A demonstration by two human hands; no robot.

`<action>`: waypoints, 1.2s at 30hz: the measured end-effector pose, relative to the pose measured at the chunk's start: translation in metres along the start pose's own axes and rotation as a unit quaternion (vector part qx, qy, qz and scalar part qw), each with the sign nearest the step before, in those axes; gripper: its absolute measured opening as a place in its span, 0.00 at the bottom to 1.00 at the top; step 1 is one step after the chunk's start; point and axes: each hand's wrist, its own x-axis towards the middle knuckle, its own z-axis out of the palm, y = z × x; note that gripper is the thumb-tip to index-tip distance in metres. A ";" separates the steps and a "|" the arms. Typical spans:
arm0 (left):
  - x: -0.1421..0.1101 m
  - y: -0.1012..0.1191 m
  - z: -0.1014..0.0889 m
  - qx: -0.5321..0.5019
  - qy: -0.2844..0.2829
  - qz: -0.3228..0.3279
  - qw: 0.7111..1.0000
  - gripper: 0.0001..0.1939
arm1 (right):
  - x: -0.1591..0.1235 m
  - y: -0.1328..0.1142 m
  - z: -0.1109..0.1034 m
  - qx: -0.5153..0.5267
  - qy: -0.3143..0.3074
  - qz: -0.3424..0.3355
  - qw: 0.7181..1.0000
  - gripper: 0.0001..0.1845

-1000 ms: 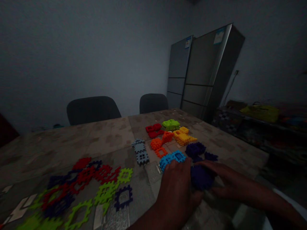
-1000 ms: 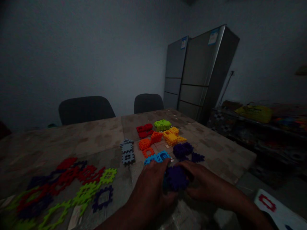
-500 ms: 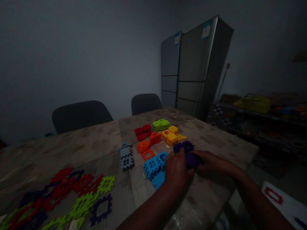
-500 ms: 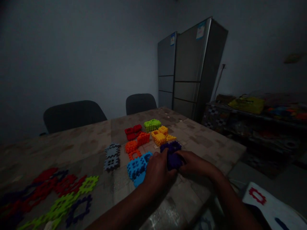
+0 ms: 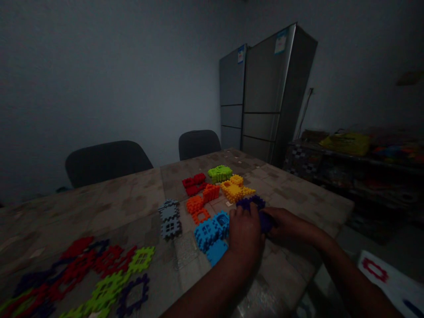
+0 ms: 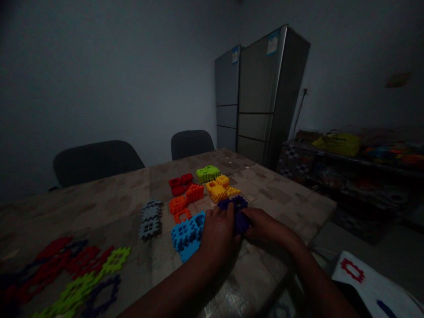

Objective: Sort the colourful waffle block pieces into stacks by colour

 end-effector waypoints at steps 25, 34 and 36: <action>-0.016 -0.028 -0.001 0.014 0.002 0.104 0.994 0.20 | -0.023 -0.016 0.049 -0.012 0.203 0.034 0.979 0.14; -0.012 -0.029 -0.004 0.048 -0.017 0.132 0.990 0.09 | -0.029 -0.007 0.047 -0.016 0.212 0.065 0.975 0.18; -0.010 -0.028 -0.005 0.053 -0.022 0.137 0.989 0.09 | -0.031 -0.006 0.051 -0.017 0.217 0.075 0.973 0.19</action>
